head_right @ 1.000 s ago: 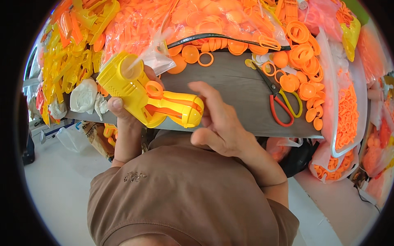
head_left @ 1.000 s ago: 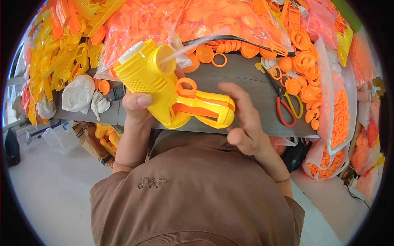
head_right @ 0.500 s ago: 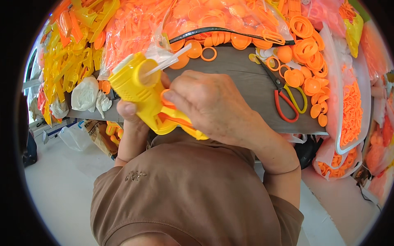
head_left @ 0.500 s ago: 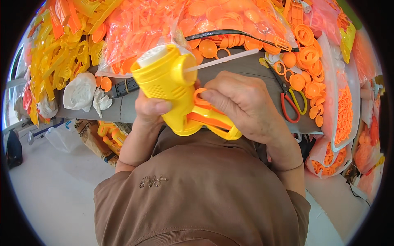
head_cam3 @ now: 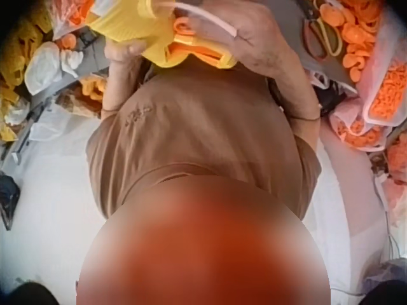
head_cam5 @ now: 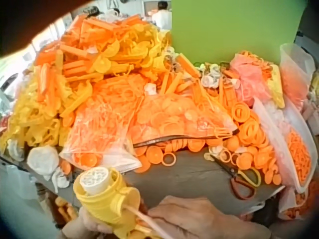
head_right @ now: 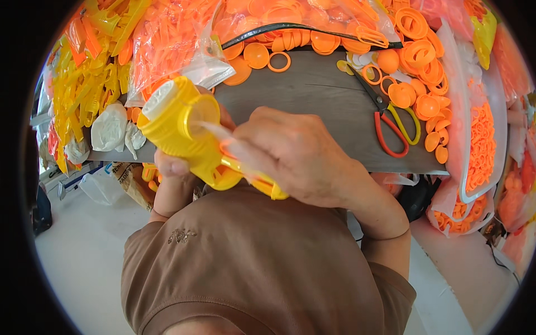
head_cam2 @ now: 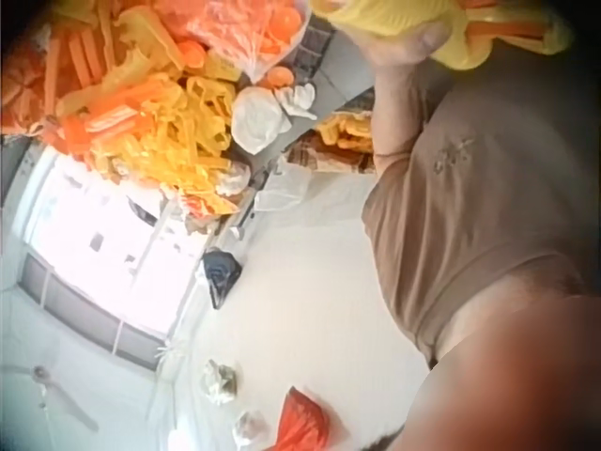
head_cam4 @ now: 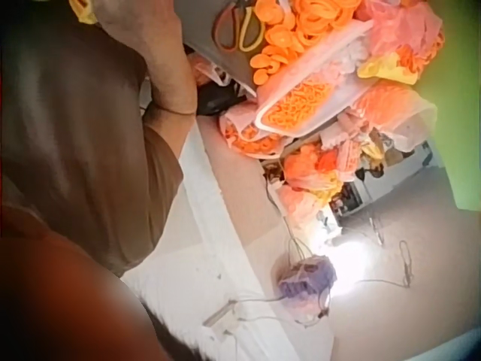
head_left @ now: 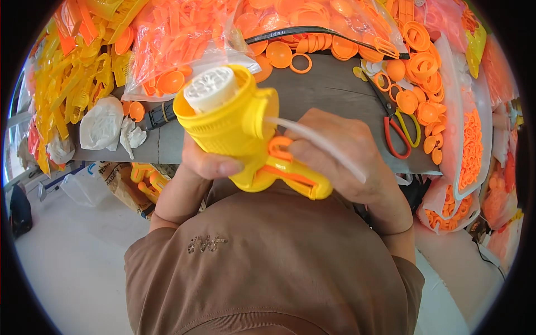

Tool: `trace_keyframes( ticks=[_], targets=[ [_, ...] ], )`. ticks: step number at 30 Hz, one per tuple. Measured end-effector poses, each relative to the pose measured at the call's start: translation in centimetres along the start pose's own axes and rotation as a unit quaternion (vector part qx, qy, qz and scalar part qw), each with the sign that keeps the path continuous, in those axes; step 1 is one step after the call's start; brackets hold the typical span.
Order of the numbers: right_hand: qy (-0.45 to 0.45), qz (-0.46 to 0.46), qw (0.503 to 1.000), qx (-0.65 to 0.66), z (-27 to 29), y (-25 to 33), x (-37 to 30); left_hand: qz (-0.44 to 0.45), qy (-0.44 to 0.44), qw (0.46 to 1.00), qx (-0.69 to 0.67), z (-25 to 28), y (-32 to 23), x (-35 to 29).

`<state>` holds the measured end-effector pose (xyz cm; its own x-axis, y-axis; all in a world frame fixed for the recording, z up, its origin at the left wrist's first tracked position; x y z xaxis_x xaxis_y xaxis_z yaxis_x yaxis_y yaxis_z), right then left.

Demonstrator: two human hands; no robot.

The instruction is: Assembling components of a yellow and orange plastic toy gun at a workbench.

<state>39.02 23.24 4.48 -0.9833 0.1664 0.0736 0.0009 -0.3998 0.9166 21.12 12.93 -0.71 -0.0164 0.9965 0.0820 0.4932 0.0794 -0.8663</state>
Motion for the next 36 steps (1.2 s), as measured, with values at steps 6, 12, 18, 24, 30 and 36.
trace_keyframes(
  ticks=[6,12,18,24,30,36],
  targets=[
    [-0.042,-0.026,0.999,0.013,-0.3,-2.2,-3.4,-0.042,0.019,0.999,0.001,0.6,-1.4,-0.4],
    [-0.049,0.064,0.996,-0.025,-2.3,-3.4,-3.4,-0.175,0.066,0.981,-0.053,0.3,-1.2,0.9],
    [-0.14,0.181,0.972,-0.052,-2.8,-3.1,-1.5,-0.204,0.137,0.968,-0.04,0.7,-0.8,1.9],
    [-0.223,0.23,0.927,-0.197,-1.8,-2.0,-1.1,-0.215,0.173,0.952,-0.135,0.2,0.3,2.2],
    [-0.223,0.225,0.939,-0.132,-1.3,-3.5,-1.1,-0.199,0.201,0.955,-0.086,0.9,0.5,2.3],
    [-0.218,0.225,0.931,-0.186,-2.1,-2.6,-1.1,-0.198,0.215,0.944,-0.153,1.1,0.9,2.2]
  ],
)
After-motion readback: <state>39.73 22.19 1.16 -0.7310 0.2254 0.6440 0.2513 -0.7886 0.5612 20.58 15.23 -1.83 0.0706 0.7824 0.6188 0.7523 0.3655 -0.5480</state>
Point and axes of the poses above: each hand's wrist, its own x-axis towards the middle knuckle, its own z-axis out of the back of the hand, y = z × x, the point moved 1 cm from there along x, towards the middle knuckle, and after that the axes turned 15 degrees about y, right-handed, at the moved point
